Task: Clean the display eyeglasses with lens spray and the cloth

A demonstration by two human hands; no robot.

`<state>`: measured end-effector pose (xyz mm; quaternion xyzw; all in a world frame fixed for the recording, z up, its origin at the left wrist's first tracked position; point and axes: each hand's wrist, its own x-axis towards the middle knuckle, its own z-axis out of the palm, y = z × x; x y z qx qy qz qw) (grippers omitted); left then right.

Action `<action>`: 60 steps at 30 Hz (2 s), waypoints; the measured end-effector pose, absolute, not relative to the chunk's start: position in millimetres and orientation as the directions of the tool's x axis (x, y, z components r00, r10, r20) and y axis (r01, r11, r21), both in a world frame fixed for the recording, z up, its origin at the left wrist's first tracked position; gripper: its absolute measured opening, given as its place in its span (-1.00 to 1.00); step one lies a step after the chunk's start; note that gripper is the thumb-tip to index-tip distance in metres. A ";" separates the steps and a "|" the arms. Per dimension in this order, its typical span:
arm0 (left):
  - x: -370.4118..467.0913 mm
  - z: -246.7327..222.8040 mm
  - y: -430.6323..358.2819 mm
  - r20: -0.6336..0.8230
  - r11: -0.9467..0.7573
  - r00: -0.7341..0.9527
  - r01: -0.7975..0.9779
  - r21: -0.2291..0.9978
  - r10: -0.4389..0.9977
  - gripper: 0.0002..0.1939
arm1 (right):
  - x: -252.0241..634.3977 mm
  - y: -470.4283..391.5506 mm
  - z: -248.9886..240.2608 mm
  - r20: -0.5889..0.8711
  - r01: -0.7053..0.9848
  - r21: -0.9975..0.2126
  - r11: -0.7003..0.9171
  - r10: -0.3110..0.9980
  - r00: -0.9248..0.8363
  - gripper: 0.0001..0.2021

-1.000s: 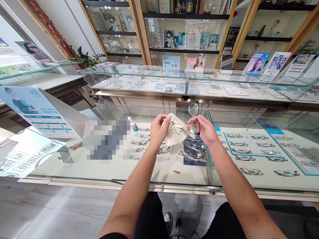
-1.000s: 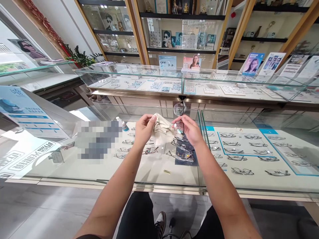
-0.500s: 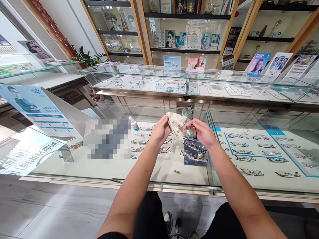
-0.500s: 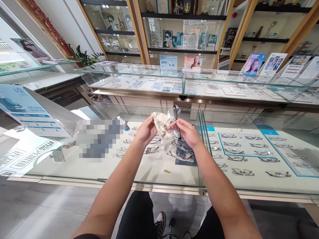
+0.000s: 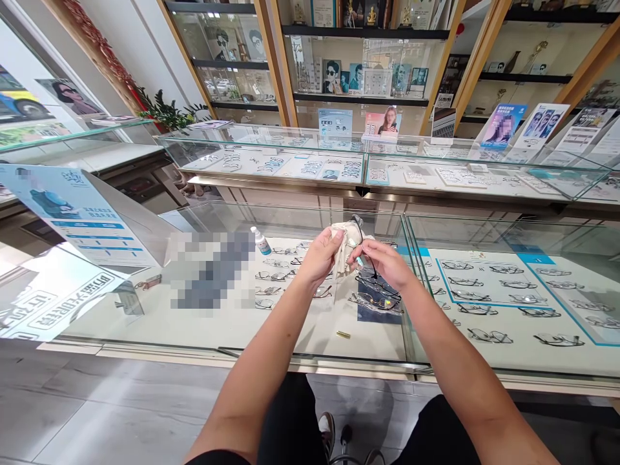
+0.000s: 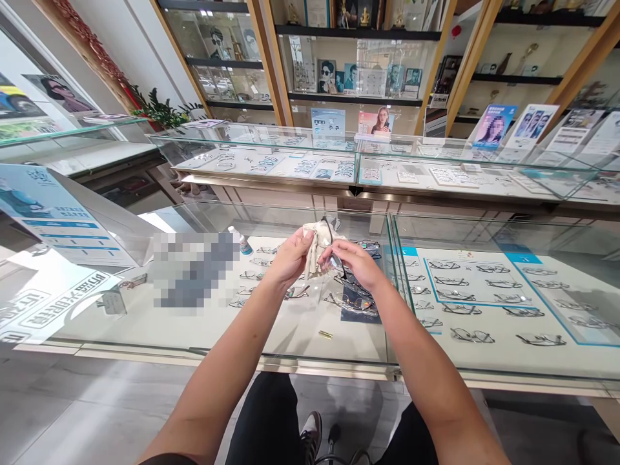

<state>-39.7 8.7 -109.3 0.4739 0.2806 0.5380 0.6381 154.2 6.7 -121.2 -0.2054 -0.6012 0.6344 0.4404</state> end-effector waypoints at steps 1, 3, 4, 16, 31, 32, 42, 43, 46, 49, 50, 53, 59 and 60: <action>-39.3 -108.8 7.5 0.156 -0.027 0.285 -0.409 0.912 0.946 -0.35 | 153.6 6.7 -121.6 0.266 -0.305 -0.946 0.112 0.805 -0.530 -0.69; -39.3 -108.7 6.5 0.160 -0.029 0.314 -0.384 0.923 0.936 -0.37 | 152.6 6.8 -122.4 0.253 -0.291 -0.951 0.107 0.810 -0.529 -0.68; -39.6 -109.1 6.5 0.161 -0.031 0.319 -0.375 0.926 0.934 -0.38 | 152.2 6.9 -122.8 0.244 -0.284 -0.953 0.102 0.814 -0.527 -0.68; -39.8 -115.8 8.3 0.152 -0.038 0.291 -0.362 0.931 0.945 -0.38 | 149.5 7.3 -122.5 0.197 -0.273 -0.960 0.062 0.844 -0.500 -0.64; -32.8 -112.6 3.0 0.140 -0.062 0.195 -0.359 0.931 0.971 -0.40 | 152.2 8.5 -124.5 0.199 -0.256 -0.964 0.076 0.845 -0.497 -0.65; -32.6 -111.9 2.0 0.148 -0.070 0.199 -0.355 0.932 0.969 -0.41 | 152.4 8.6 -124.8 0.201 -0.246 -0.966 0.084 0.842 -0.501 -0.65; -27.6 -111.9 -2.1 0.211 -0.127 0.222 -0.341 0.931 0.952 -0.49 | 152.1 9.5 -129.9 0.172 -0.180 -0.980 0.081 0.801 -0.574 -0.62; -27.0 -111.5 -2.4 0.211 -0.128 0.217 -0.342 0.931 0.953 -0.48 | 151.5 9.8 -130.1 0.164 -0.184 -0.981 0.069 0.803 -0.573 -0.62; -25.9 -109.6 -3.1 0.215 -0.147 0.177 -0.332 0.932 0.961 -0.46 | 150.0 10.3 -129.5 0.157 -0.162 -0.983 0.081 0.827 -0.540 -0.61; -26.5 -108.4 -4.2 0.274 -0.257 0.025 -0.271 0.928 0.961 -0.46 | 149.8 6.6 -126.4 0.264 -0.083 -0.964 0.253 0.876 -0.404 -0.68; -26.8 -108.8 -5.0 0.311 -0.311 -0.040 -0.229 0.922 0.950 -0.48 | 149.8 3.9 -124.7 0.343 -0.033 -0.936 0.351 0.884 -0.318 -0.73; -26.5 -112.8 -9.2 0.440 -0.456 -0.190 -0.053 0.888 0.878 -0.59 | 148.7 -8.1 -118.7 0.627 0.196 -0.755 0.626 0.776 -0.063 -0.87; -21.8 -121.3 -16.8 0.655 -0.603 -0.208 0.263 0.753 0.727 -0.78 | 138.9 -27.4 -112.0 0.809 0.456 -0.520 0.722 0.587 -0.007 -0.91; -21.1 -121.7 -17.0 0.676 -0.614 -0.196 0.297 0.732 0.711 -0.80 | 137.4 -28.5 -112.3 0.810 0.482 -0.509 0.713 0.586 -0.011 -0.90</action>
